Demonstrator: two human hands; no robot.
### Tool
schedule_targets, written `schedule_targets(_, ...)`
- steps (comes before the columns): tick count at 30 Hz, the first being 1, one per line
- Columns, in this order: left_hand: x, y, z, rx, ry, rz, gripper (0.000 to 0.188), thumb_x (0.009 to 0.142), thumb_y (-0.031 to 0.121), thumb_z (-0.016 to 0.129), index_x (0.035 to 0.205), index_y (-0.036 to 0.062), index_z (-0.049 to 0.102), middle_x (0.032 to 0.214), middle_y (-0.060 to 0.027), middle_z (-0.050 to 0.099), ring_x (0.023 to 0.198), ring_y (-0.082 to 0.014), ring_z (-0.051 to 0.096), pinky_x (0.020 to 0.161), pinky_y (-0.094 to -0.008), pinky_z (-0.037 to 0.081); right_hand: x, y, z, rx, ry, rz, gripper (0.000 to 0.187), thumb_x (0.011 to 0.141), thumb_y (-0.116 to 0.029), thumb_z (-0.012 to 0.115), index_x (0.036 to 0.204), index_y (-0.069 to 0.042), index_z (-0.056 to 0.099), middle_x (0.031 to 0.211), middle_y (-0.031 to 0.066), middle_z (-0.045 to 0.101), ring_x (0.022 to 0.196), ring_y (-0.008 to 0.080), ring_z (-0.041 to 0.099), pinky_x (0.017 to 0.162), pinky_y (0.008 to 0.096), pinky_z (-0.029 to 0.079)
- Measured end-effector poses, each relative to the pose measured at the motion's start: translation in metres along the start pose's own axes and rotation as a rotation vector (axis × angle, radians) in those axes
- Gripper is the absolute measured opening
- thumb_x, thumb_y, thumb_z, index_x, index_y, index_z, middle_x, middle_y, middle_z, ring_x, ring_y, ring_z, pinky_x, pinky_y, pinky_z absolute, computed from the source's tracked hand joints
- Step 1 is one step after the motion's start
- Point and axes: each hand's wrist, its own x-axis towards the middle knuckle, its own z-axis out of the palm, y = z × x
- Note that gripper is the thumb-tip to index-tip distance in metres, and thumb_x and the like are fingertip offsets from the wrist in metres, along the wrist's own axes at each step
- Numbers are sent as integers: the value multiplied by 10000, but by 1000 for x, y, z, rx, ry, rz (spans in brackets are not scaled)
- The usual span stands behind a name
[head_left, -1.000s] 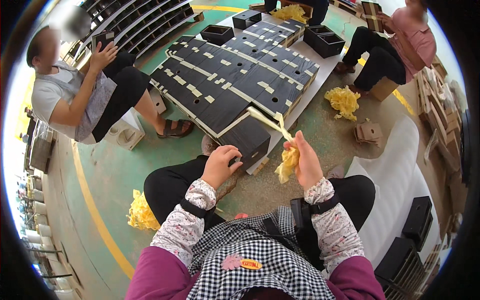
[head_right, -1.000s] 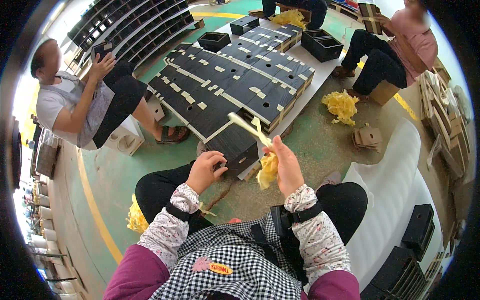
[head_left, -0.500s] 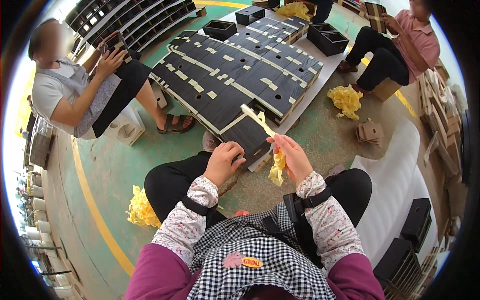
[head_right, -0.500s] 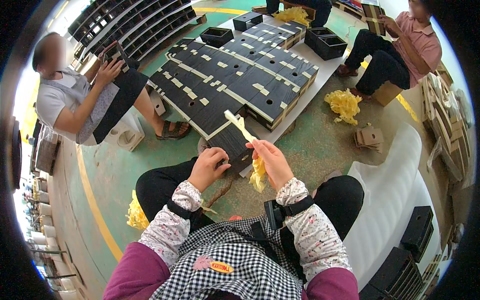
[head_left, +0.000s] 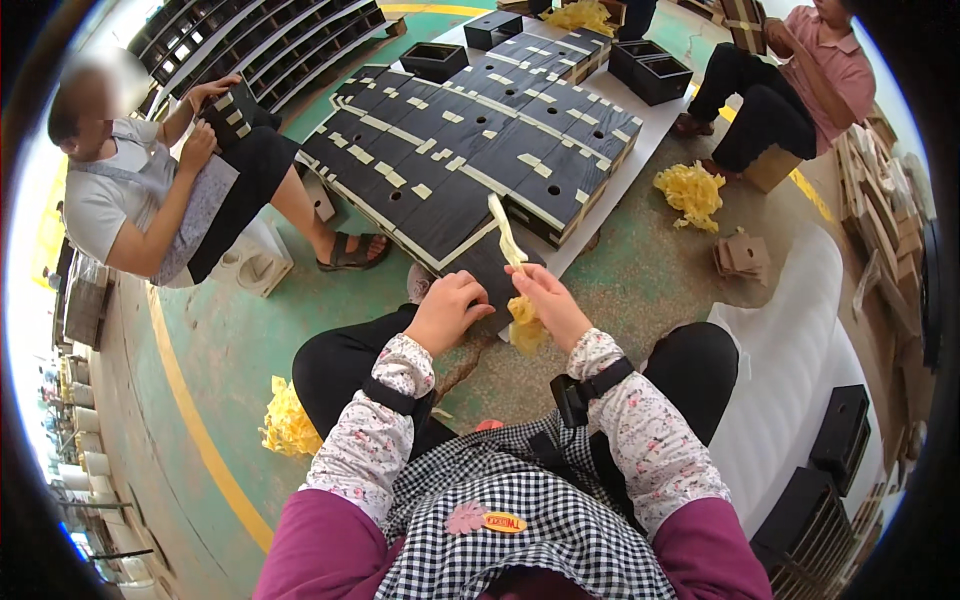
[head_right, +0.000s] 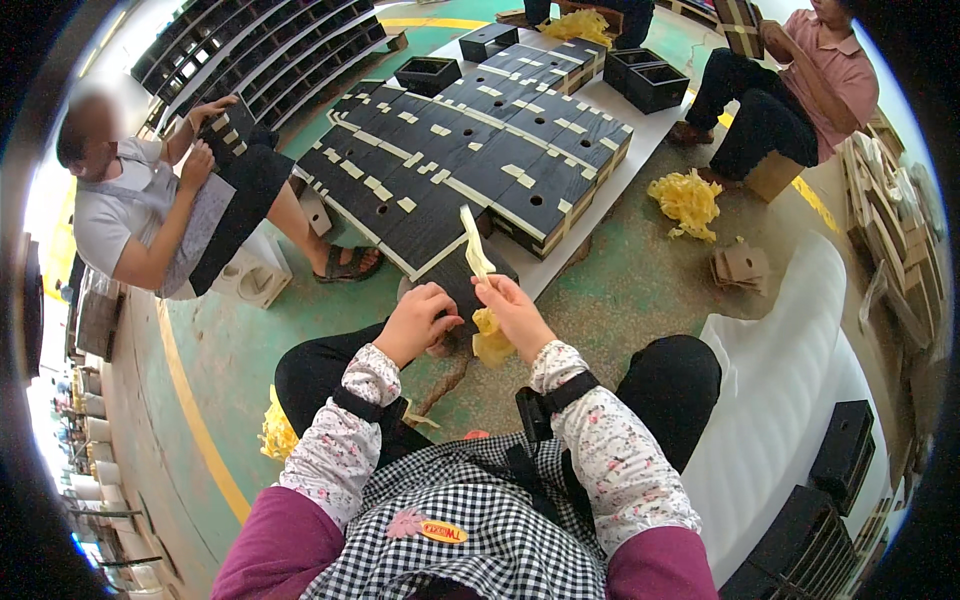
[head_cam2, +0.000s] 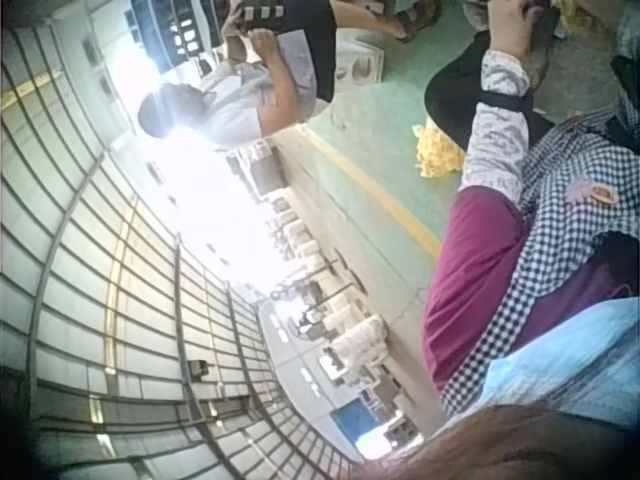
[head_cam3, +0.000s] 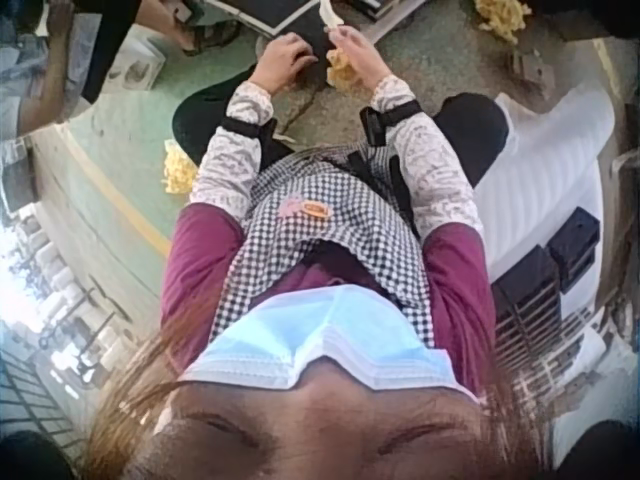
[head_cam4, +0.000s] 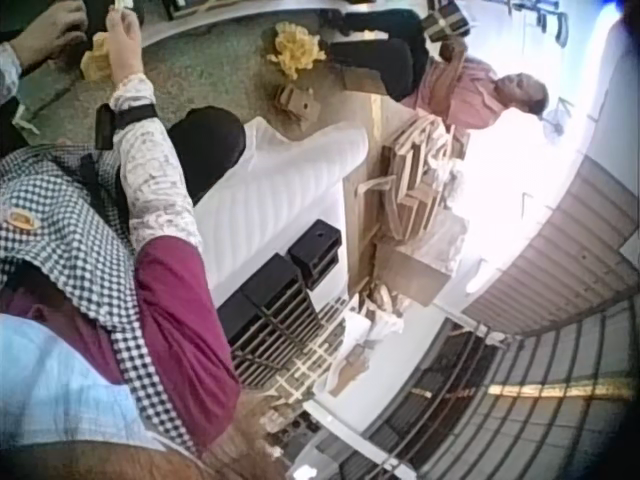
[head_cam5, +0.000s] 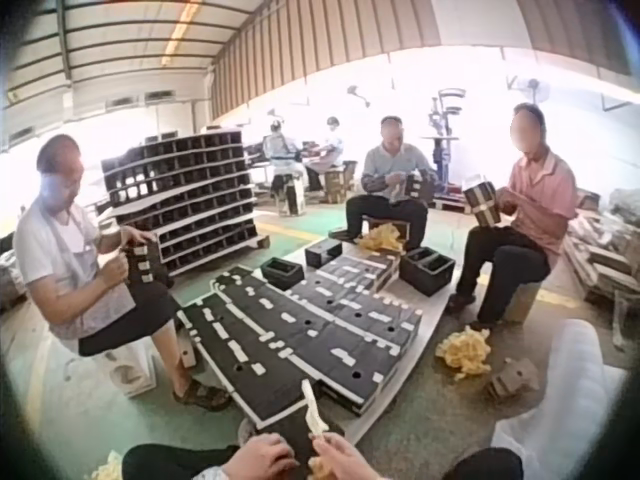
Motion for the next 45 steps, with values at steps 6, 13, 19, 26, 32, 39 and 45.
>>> schedule_targets(6, -6, -7, 2, -23, -79, -30, 184, 786, 180, 653, 825, 37, 544, 843, -107, 508, 813, -300, 522, 724, -370, 433, 22, 28, -4, -154, 21, -41, 332, 888, -209, 586, 1164, -30, 541, 1127, 65, 472, 1037, 145, 489, 887, 271, 398)
schedule_targets(13, -12, 8, -19, -283, -73, -214, 160, 794, 144, 646, 886, 36, 572, 839, -104, 535, 810, -279, 549, 707, -362, 448, 24, 28, -7, -312, 26, -144, 333, 870, -200, 603, 1158, -41, 551, 1147, 100, 458, 1068, 191, 486, 911, 291, 395)
schedule_targets(19, -5, -3, -6, -62, -104, -26, 155, 793, 144, 645, 888, 39, 581, 829, -105, 537, 802, -271, 553, 706, -352, 450, 26, 33, -9, -391, 34, -188, 339, 865, -205, 602, 1158, -43, 551, 1151, 115, 464, 1070, 213, 487, 922, 299, 392)
schedule_targets(26, -13, -12, -9, -749, -287, -466, 146, 900, 188, 561, 905, 43, 541, 815, 11, 504, 769, -110, 488, 697, -254, 418, 26, 34, -11, -465, 51, -223, 336, 863, -168, 613, 1177, -63, 554, 1138, 66, 464, 1045, 152, 485, 887, 269, 402)
schedule_targets(32, -1, 11, -17, -1052, -57, -506, 154, 934, 189, 520, 976, 47, 562, 824, 56, 514, 753, -42, 463, 716, -199, 403, 15, 14, 3, -239, 37, -149, 339, 904, -268, 544, 1132, -18, 560, 1040, 80, 556, 978, 159, 516, 856, 264, 405)
schedule_targets(39, 14, 29, 29, -908, 348, -404, 209, 929, 139, 512, 1090, 9, 543, 910, -3, 576, 766, -64, 504, 683, -210, 425, -6, 4, 17, -452, 158, -340, 291, 917, -267, 525, 1002, 2, 599, 910, 67, 585, 826, 169, 561, 713, 270, 438)
schedule_targets(45, 12, 46, 18, -417, 240, -292, 205, 903, 133, 547, 1069, 19, 581, 876, -21, 564, 782, -124, 548, 676, -264, 447, -10, -20, 11, -170, 171, -404, 200, 925, -208, 524, 901, -18, 579, 864, 24, 589, 747, 98, 540, 678, 241, 437)
